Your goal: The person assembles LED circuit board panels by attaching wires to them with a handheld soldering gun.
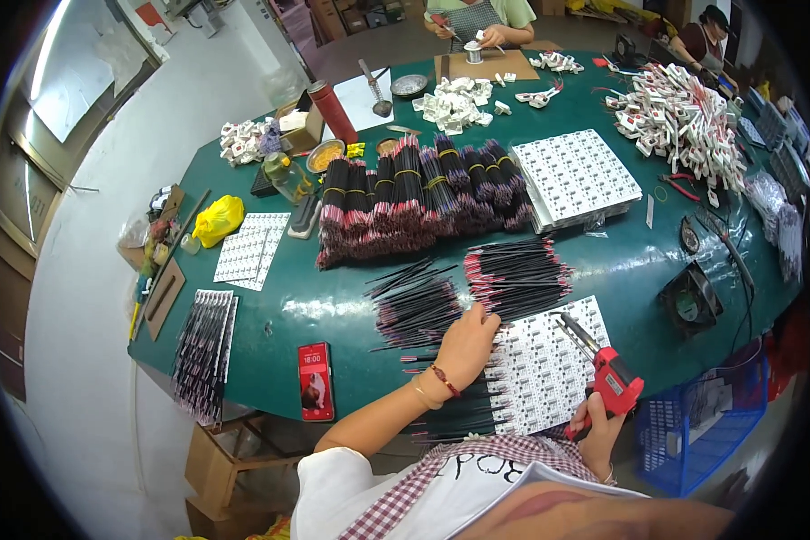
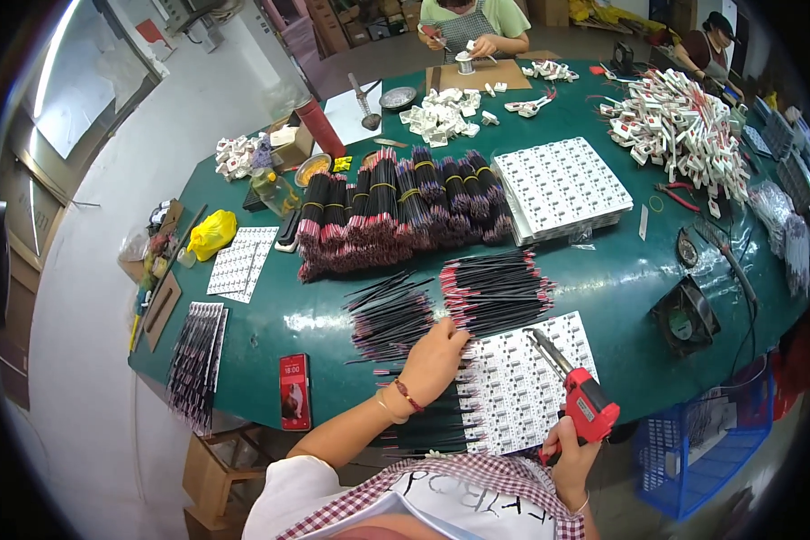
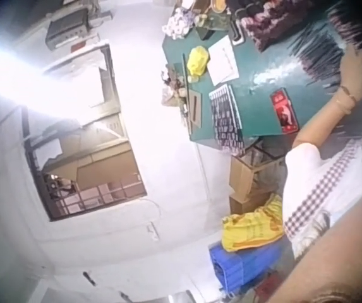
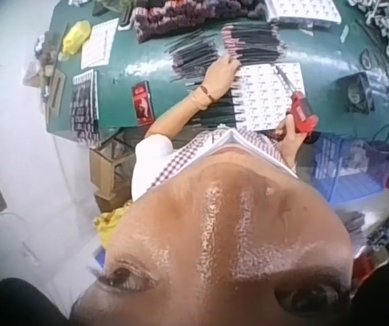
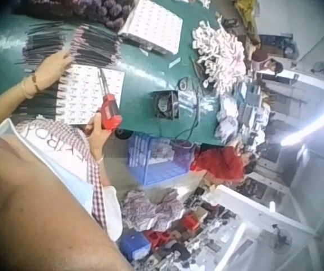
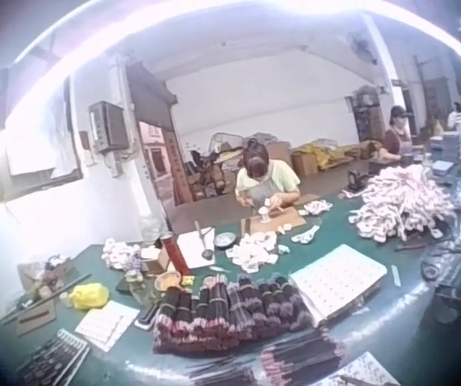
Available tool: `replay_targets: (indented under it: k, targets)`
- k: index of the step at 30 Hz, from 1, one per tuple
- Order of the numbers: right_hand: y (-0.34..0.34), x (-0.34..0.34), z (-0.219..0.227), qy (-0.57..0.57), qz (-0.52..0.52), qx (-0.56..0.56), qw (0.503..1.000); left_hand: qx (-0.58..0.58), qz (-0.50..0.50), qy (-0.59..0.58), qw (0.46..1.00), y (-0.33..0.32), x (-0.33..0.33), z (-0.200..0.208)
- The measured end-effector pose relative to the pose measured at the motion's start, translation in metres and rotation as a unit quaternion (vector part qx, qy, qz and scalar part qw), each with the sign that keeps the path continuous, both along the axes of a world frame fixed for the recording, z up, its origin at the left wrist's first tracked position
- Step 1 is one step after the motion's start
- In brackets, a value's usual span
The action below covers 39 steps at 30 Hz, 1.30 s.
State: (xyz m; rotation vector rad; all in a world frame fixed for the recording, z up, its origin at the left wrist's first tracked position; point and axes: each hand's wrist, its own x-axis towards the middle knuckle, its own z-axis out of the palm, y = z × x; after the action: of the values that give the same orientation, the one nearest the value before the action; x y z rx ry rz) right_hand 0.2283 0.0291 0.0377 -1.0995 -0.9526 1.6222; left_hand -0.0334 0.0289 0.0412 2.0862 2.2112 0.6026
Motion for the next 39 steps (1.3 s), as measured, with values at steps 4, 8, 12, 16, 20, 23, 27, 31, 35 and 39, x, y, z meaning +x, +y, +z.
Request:
replay_targets:
  k: [4,8,12,16,20,23,27,31,35,39]
  targets:
    - [-0.001,0.005,0.001,0.027,-0.027,-0.016,0.999,0.103,0.038,-0.08,0.991,-0.001,0.007,0.036]
    - [0.0,0.01,-0.004,0.027,-0.051,-0.037,0.998,0.082,0.013,-0.228,0.97,-0.011,0.007,0.047]
    - [0.003,0.011,-0.006,0.043,-0.047,-0.025,0.998,-0.052,-0.029,-0.191,0.98,-0.026,0.017,0.026]
    - [0.004,0.009,-0.002,0.064,-0.042,-0.041,0.996,-0.109,-0.016,-0.102,0.989,-0.029,0.023,0.002]
    - [0.005,0.01,-0.006,0.065,-0.024,-0.038,0.997,-0.126,0.005,-0.091,0.988,-0.032,0.02,-0.012]
    - [0.004,0.01,-0.01,0.106,-0.038,-0.069,0.991,-0.118,0.001,-0.106,0.987,-0.034,0.02,-0.019]
    - [0.006,0.007,-0.01,0.099,-0.033,-0.074,0.992,-0.099,0.01,-0.135,0.986,-0.037,0.021,-0.019]
    - [0.007,0.008,-0.01,0.098,-0.025,-0.072,0.992,-0.088,0.011,-0.155,0.984,-0.033,0.022,-0.015]
    - [0.006,0.01,-0.014,0.106,-0.029,-0.07,0.991,-0.079,0.009,-0.159,0.984,-0.032,0.021,-0.017]
    - [0.005,0.009,-0.015,0.11,-0.038,-0.073,0.991,-0.052,0.001,-0.17,0.984,-0.028,0.021,-0.012]
